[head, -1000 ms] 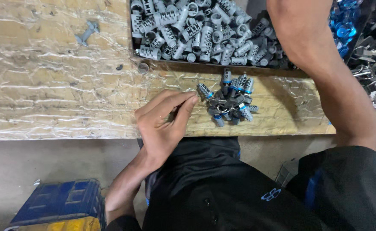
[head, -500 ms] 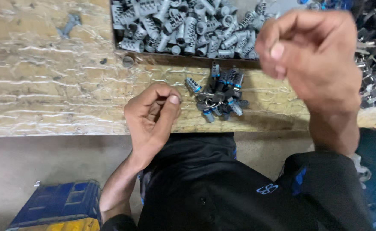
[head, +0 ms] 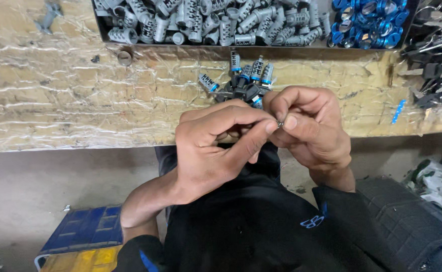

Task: The person threads keys and gray plastic connector housings onto metal split rings at a workbench, prying each ring open by hand to slide items on. Assembled keychains accumulate on the bench as the person works through parts from the bins.

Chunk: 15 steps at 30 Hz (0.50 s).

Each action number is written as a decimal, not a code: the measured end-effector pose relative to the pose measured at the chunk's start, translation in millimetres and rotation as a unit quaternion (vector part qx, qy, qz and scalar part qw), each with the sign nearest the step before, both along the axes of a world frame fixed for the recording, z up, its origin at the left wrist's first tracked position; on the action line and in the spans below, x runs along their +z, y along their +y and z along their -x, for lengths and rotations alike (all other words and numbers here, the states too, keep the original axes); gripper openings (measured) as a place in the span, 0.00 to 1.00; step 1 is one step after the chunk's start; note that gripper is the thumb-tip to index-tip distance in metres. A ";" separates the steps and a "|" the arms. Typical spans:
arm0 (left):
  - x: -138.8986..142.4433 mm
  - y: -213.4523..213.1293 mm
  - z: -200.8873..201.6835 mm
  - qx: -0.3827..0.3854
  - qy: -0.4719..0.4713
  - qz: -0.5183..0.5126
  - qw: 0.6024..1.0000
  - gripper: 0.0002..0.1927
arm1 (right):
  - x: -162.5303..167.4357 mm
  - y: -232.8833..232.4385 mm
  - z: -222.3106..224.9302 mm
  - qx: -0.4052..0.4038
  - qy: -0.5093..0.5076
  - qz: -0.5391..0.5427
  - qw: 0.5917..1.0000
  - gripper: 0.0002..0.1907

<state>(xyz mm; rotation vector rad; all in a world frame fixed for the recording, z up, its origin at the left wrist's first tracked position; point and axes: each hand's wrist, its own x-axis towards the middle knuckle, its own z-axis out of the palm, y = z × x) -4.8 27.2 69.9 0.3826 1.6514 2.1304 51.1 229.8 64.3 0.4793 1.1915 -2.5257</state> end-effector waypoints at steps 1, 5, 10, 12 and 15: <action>-0.7 0.4 -0.7 0.003 0.005 0.010 1.000 0.03 | -1.8 0.1 -0.8 -0.003 0.000 0.001 1.000 0.12; -4.3 3.1 -4.3 0.017 0.024 0.020 0.999 0.02 | -5.9 1.3 -1.4 -0.002 0.007 -0.025 1.000 0.11; -6.2 5.6 -7.1 0.015 0.003 0.016 1.000 0.00 | -9.0 1.7 -1.7 -0.004 0.014 -0.016 1.000 0.11; -6.5 5.8 -7.8 0.012 0.006 0.018 1.000 0.01 | -10.6 2.7 -2.8 -0.006 0.004 0.006 1.000 0.10; -8.2 4.9 -8.5 0.007 0.013 0.033 0.999 0.02 | -14.4 4.4 -5.3 -0.004 0.008 0.024 1.000 0.10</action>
